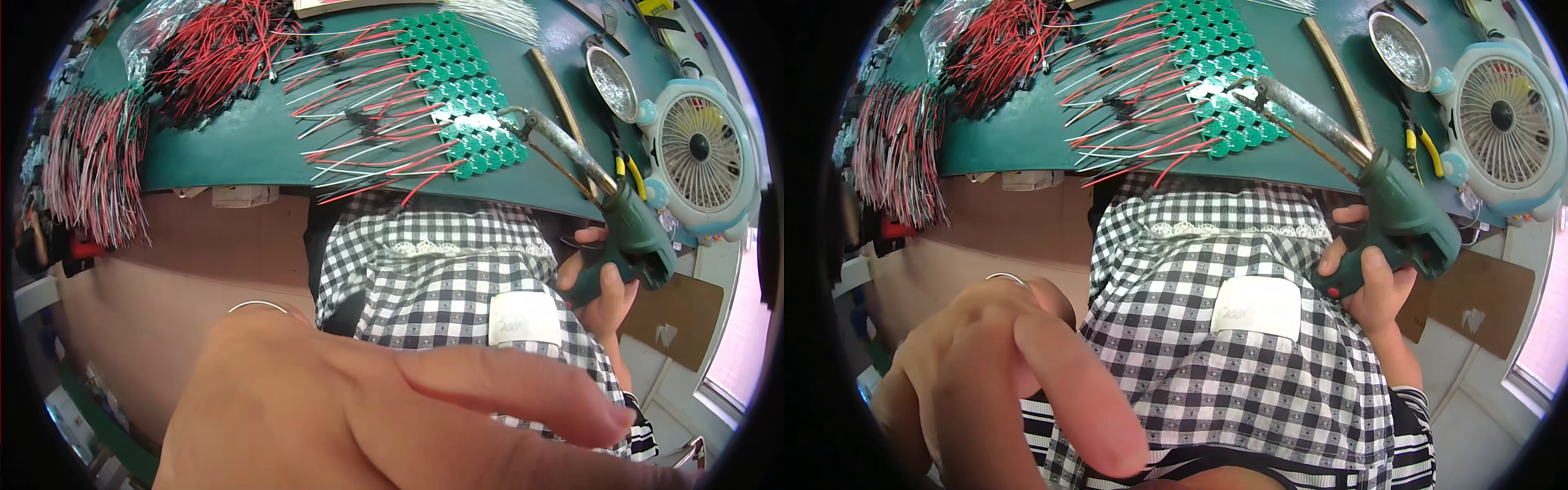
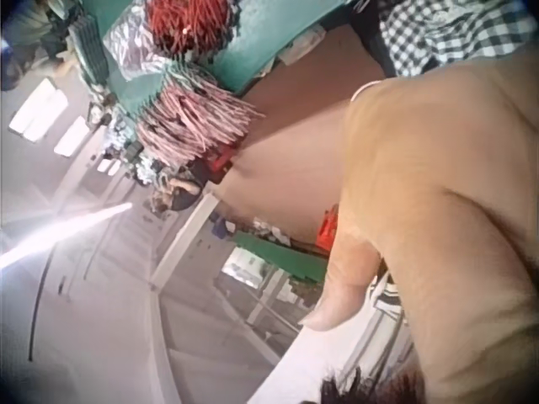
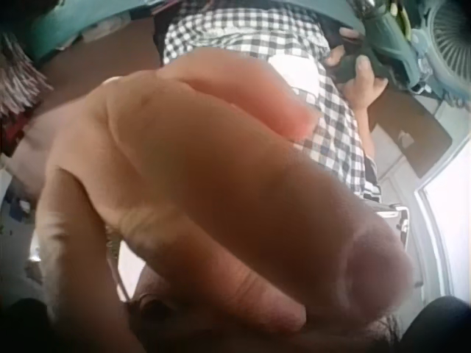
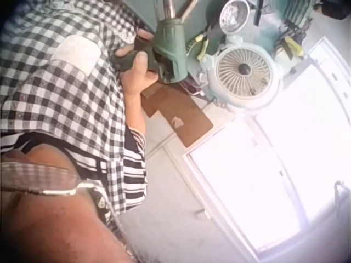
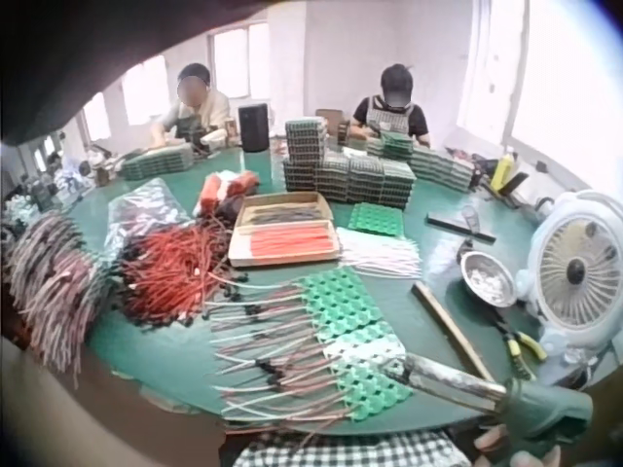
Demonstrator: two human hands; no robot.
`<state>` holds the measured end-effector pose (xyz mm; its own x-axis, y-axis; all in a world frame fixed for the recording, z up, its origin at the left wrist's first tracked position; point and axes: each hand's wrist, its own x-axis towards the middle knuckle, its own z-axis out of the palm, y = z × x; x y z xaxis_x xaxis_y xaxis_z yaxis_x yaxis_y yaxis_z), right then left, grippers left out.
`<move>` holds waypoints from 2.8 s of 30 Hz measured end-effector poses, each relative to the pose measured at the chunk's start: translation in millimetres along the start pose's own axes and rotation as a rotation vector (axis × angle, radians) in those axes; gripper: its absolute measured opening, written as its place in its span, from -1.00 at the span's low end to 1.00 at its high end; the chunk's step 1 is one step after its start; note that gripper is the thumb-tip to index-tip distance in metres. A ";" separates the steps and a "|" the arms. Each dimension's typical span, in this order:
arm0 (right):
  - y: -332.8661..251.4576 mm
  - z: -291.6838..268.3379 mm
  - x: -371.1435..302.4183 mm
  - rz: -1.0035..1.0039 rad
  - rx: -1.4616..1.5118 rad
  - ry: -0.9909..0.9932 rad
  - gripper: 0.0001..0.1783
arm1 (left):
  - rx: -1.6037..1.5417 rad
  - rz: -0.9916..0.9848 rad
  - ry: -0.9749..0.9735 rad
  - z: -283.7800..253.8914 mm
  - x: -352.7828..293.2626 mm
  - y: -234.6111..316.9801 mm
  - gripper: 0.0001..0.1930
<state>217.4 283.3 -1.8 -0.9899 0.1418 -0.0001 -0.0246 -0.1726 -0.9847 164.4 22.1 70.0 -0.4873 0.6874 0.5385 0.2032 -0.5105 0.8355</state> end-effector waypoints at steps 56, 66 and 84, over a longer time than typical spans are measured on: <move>1.9 7.8 148.3 0.132 0.166 0.332 -0.47 | 1.802 -0.598 0.058 -304.9 118.4 -162.8 -0.85; -5.0 12.4 149.3 0.151 0.194 0.325 -0.50 | 1.525 -0.512 0.233 -316.4 106.7 -159.4 -0.86; -0.2 17.2 152.0 0.136 0.233 0.340 -0.55 | 0.771 -0.097 1.005 -331.5 95.4 -96.9 -0.80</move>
<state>64.5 288.2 1.4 -0.8848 0.4090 -0.2231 0.0335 -0.4217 -0.9061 -183.3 -34.1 4.2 -0.8861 -0.1612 0.4346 0.4056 0.1840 0.8953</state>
